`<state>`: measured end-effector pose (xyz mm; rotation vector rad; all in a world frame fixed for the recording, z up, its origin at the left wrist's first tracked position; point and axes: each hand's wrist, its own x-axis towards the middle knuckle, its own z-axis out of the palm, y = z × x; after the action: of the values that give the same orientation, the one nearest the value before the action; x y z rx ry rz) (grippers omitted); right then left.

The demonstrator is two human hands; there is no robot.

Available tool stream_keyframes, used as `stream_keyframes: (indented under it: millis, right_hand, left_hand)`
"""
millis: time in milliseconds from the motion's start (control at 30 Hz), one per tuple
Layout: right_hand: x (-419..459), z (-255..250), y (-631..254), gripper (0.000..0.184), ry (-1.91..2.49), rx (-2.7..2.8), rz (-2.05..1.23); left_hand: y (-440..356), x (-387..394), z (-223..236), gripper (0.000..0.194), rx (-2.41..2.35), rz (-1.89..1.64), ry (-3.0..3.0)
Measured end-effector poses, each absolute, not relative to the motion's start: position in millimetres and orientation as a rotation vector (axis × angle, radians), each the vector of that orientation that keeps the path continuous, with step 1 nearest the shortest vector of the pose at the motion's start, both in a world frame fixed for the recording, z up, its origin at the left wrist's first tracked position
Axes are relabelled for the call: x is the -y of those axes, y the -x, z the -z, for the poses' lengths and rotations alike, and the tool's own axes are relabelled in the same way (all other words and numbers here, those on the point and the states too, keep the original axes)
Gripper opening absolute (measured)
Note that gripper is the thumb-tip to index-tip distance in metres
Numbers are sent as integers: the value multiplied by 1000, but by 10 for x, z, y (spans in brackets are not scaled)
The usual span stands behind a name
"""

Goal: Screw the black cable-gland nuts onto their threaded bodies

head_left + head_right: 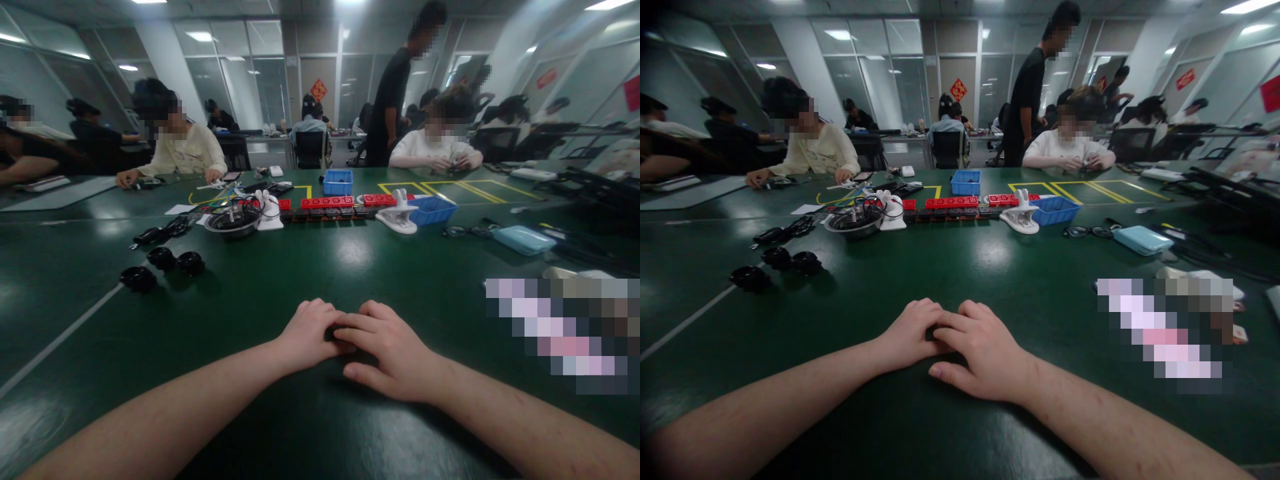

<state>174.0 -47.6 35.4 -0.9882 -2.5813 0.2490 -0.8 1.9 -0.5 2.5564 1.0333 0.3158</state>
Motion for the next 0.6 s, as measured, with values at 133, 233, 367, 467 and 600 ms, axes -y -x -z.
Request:
stream_keyframes:
  millis: [133, 233, 367, 467, 600]
  right_hand:
    - [502, -348, -1737, 34, 914, 2590, -292]
    - [524, -330, -1732, 33, 888, 2594, -291]
    - [516, -319, -1750, 35, 936, 2588, -244]
    - [480, -327, -1788, 38, 986, 2579, -225]
    - [420, -335, -1831, 42, 1037, 2558, -199]
  left_hand:
    - [12, -16, -9, 24, -1036, -308, -2577]
    - [9, -14, -20, 24, -1059, -289, -2572]
    - [8, -10, -31, 24, -1050, -282, -2551]
    - [8, -10, -31, 25, -1041, -301, -2552]
    - [13, -18, -18, 30, -1026, -314, -2563]
